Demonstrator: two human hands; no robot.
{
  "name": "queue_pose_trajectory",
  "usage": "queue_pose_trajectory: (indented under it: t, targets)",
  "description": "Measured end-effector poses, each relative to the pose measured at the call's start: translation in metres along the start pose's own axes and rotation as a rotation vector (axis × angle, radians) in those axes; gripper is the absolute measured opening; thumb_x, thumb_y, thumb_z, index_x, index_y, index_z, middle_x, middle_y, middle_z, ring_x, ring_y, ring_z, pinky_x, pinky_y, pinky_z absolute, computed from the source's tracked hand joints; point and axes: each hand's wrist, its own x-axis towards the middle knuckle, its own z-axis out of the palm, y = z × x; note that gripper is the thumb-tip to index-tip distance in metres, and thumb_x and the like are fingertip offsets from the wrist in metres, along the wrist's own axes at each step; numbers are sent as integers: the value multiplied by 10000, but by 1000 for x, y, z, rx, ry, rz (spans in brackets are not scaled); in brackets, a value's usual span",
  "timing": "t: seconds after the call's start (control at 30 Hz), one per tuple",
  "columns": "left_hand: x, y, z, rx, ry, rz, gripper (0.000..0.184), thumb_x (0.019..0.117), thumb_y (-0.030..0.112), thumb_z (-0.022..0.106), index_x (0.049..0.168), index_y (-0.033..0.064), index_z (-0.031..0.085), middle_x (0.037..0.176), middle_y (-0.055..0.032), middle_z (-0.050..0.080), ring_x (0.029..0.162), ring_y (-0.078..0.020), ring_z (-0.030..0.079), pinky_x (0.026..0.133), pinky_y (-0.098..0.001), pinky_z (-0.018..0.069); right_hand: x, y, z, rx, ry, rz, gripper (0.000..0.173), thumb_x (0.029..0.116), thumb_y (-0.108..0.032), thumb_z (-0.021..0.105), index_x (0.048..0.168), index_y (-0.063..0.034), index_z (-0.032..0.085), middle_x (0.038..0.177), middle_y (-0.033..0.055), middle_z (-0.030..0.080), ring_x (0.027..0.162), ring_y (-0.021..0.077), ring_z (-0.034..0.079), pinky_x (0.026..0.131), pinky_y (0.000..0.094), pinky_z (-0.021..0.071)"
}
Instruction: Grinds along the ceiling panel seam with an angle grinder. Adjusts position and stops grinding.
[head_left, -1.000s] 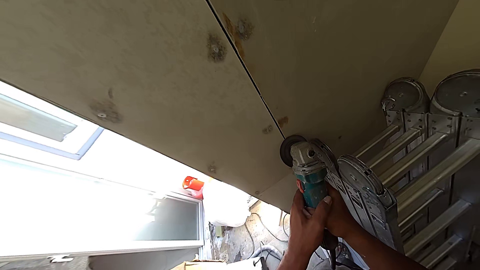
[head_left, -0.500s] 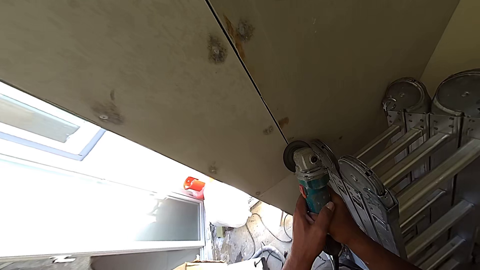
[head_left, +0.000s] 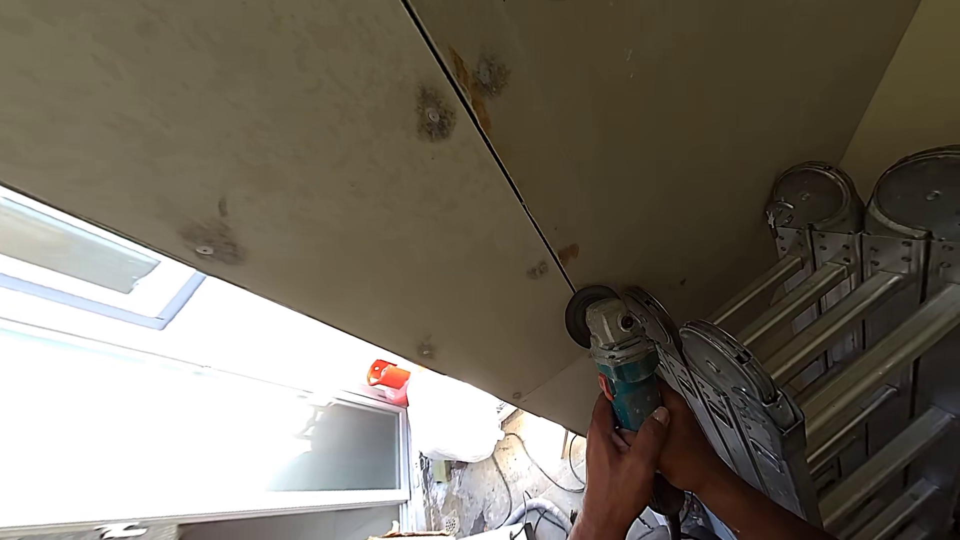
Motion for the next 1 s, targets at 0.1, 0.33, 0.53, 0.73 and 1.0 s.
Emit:
queue_pose_trajectory:
  t: [0.1,0.33,0.53,0.73,1.0]
  targets:
    - [0,4,-2,0,-6,6,549,900,308,738,1300,-16,546,1011,-76,727,892,-129,727,797,-292,619,1,-2,2,3,14,-27,695,649,-225,839,1259,-18,580,1043,-34,720,952,-39,677,884,156,562]
    - [-2,2,-3,1,4,-2,532,898,302,738,1287,-9,551,998,-68,728,877,-121,727,783,-283,617,0,0,3,5,5,-24,714,656,-236,846,1277,-7,578,1056,-21,724,963,-28,681,892,165,566]
    - [-5,1,-5,3,3,-12,536,898,293,744,1294,-11,550,994,-67,731,874,-122,728,784,-289,619,-3,1,6,-8,-4,-6,720,651,-227,848,1282,-11,575,1067,-20,722,974,-24,679,899,169,563]
    - [-12,-4,-5,7,-3,-21,568,893,314,750,1311,-5,536,1007,-67,729,874,-123,730,782,-297,624,-11,4,7,27,17,-29,729,647,-242,855,1277,-3,576,1053,-25,727,959,-28,684,889,162,567]
    - [3,6,-5,29,-22,-17,556,893,334,747,1302,11,553,1011,-66,725,880,-126,726,788,-303,620,1,-4,6,43,45,-46,673,646,-206,840,1238,-10,586,1023,-29,724,931,-35,682,866,157,569]
